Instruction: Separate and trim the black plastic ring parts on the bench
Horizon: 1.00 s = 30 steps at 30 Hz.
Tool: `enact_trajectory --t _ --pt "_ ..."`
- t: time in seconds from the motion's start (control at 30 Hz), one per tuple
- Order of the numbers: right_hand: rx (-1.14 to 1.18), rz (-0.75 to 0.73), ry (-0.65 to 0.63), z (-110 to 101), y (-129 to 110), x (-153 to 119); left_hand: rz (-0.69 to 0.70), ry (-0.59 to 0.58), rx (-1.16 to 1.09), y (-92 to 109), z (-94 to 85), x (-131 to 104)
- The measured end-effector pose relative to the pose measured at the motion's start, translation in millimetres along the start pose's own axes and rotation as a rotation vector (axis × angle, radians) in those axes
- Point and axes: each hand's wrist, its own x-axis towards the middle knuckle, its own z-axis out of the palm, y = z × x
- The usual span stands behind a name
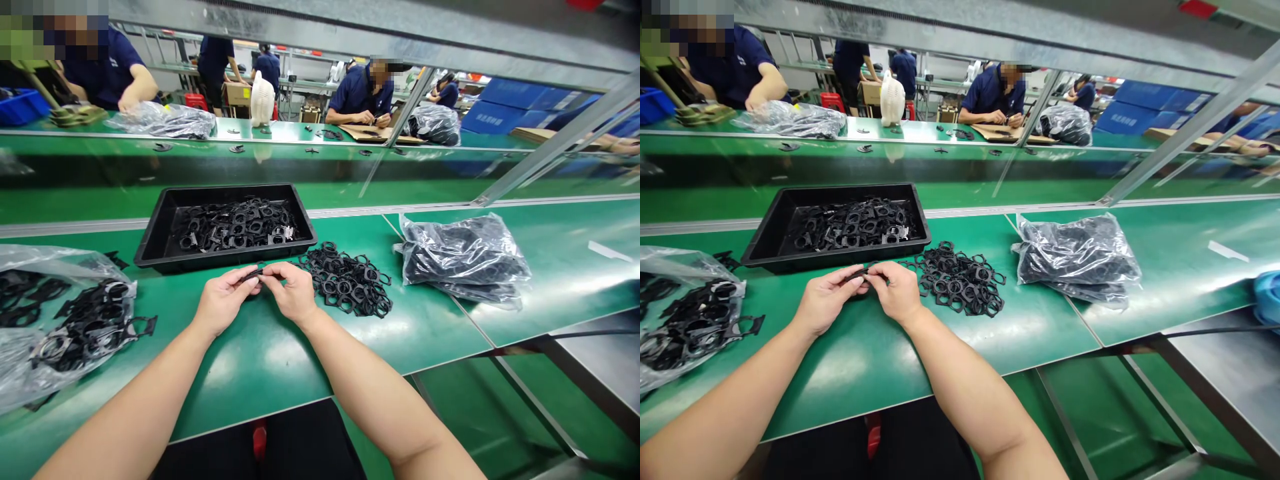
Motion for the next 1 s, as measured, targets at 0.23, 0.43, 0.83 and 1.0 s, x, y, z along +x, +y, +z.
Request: enact_trajectory --t 0.23,0.43,0.83,1.0 --pt "0.145 0.008 0.044 1.5 -1.9 0.5 -0.046 -0.001 -0.162 -2.2 2.2 0.7" --pt "0.095 -0.055 0.045 1.1 -1.1 -0.5 -0.027 0.007 -0.174 0.9 4.2 -1.7" --pt "0.133 -0.014 0.075 1.4 -3.2 -1.0 -0.031 0.006 -0.187 0.7 4.4 -1.8" --pt "0.119 -0.035 0.044 -0.2 -4.4 -0.5 -0.03 0.011 -0.178 1.1 4.2 -1.9"
